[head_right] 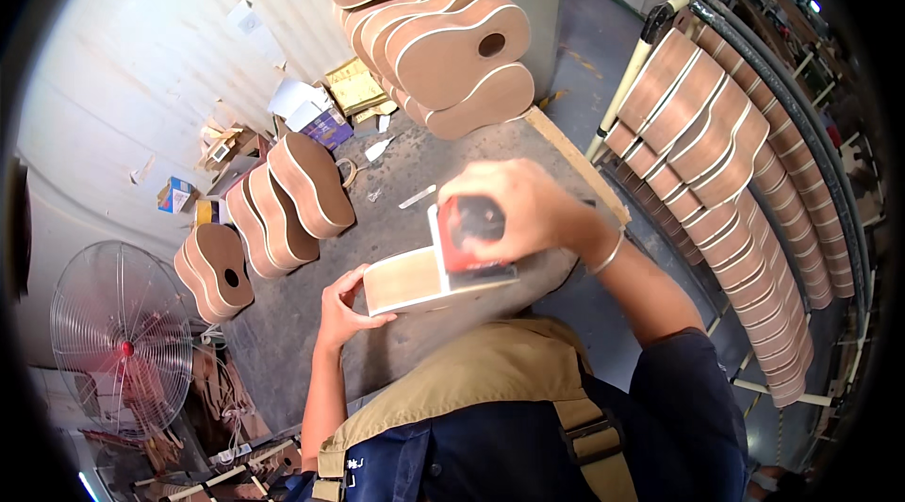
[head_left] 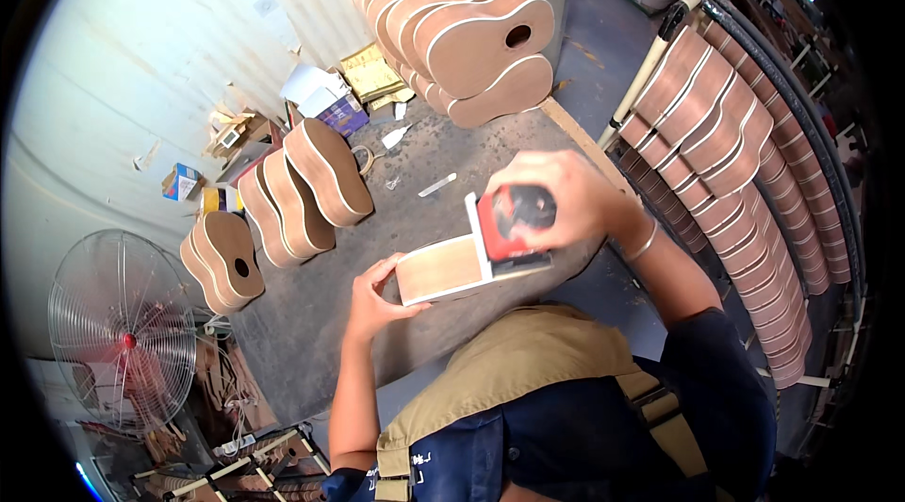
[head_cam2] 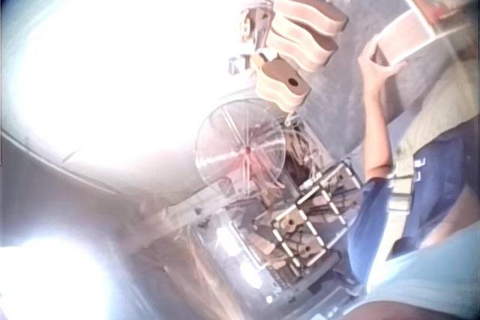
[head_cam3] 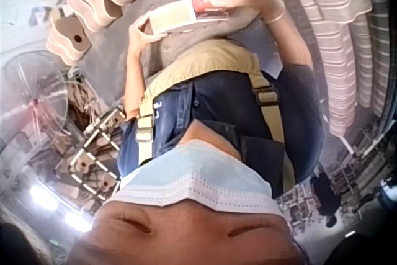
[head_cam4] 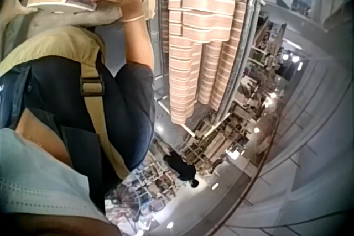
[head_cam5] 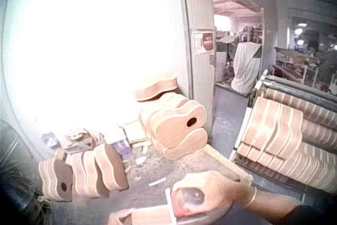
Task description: The person uses a handheld electric sander to smooth the edges and surfaces of a wooden guitar body. They rotate the instrument to access different sides, including the top, back, and sides, while working at a table surrounded by stacks of similar unfinished guitar bodies.
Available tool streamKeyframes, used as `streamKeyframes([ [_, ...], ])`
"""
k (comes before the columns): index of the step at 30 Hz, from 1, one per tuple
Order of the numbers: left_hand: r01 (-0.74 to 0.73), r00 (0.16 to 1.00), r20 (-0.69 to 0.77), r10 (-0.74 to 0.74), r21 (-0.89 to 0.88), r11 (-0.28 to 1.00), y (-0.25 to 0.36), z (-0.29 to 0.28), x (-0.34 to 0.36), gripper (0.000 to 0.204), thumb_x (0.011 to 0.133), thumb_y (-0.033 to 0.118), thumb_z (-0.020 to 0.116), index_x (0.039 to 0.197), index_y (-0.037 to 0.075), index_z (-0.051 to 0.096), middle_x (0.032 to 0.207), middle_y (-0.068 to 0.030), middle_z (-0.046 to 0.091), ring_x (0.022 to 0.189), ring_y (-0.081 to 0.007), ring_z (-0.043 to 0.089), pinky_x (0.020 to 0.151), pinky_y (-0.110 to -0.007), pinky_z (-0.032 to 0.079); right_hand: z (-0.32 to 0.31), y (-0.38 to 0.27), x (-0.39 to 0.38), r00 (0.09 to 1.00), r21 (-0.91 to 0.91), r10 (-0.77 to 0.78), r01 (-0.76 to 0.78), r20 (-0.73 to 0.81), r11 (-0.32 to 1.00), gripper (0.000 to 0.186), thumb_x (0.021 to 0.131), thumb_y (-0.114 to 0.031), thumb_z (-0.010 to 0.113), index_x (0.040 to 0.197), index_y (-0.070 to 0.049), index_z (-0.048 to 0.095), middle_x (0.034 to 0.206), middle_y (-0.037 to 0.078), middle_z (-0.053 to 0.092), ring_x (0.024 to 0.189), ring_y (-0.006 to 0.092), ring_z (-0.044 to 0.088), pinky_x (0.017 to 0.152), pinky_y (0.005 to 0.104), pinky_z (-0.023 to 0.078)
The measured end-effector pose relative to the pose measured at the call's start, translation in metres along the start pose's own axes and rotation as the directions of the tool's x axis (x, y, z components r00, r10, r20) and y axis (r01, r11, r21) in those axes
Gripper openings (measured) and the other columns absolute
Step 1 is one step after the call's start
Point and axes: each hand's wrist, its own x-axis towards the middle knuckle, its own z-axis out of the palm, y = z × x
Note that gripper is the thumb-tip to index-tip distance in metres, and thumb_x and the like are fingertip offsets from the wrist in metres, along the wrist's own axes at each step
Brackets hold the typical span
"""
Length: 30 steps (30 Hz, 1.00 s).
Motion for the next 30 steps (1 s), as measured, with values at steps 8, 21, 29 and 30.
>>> streamKeyframes([
  [8,0.034,0.999,-0.019,-0.034,-0.017,0.999,-0.002,-0.009,-0.002,0.088,0.064,0.009,0.109,0.143,-0.006,0.072,0.129,-0.0078,0.076,0.124,-0.0178,0.07,0.116,-0.038,0.053,0.018,-0.014,0.017,0.999,0.052,-0.028,0.026,0.045,0.998,0.048,0.075,-0.02,0.088,0.121,-0.012,0.077,0.104,0.007,0.076,0.094,0.0302,0.077,0.085,0.041,0.061],
  [21,0.029,1.0,0.01,-0.029,-0.024,0.999,-0.018,-0.012,-0.009,0.094,0.063,-0.001,0.107,0.148,-0.008,0.067,0.135,-0.0066,0.072,0.128,-0.0177,0.068,0.119,-0.039,0.052,0.02,-0.038,-0.022,0.996,0.067,0.071,-0.067,-0.052,0.995,0.059,0.071,-0.012,0.09,0.128,-0.01,0.077,0.111,0.011,0.076,0.097,0.033,0.077,0.087,0.0391,0.061],
  [29,0.083,0.996,-0.007,-0.085,-0.149,0.985,-0.023,-0.032,-0.023,0.092,0.063,0.0,0.107,0.147,-0.009,0.068,0.128,-0.0061,0.073,0.124,-0.0181,0.069,0.116,-0.039,0.053,0.042,-0.004,-0.073,0.954,0.122,0.139,-0.11,-0.266,0.986,0.051,0.074,-0.01,0.09,0.123,-0.012,0.077,0.099,0.005,0.074,0.091,0.0261,0.075,0.083,0.0382,0.06],
  [30,0.084,0.996,-0.012,-0.086,-0.125,0.989,-0.022,-0.03,-0.024,0.092,0.063,0.0,0.107,0.146,-0.009,0.068,0.127,-0.0058,0.073,0.123,-0.018,0.069,0.116,-0.039,0.053,0.034,-0.012,-0.068,0.965,0.143,0.183,-0.157,-0.187,0.977,0.05,0.075,-0.012,0.089,0.124,-0.013,0.077,0.099,0.005,0.075,0.092,0.0272,0.075,0.083,0.0388,0.061],
])
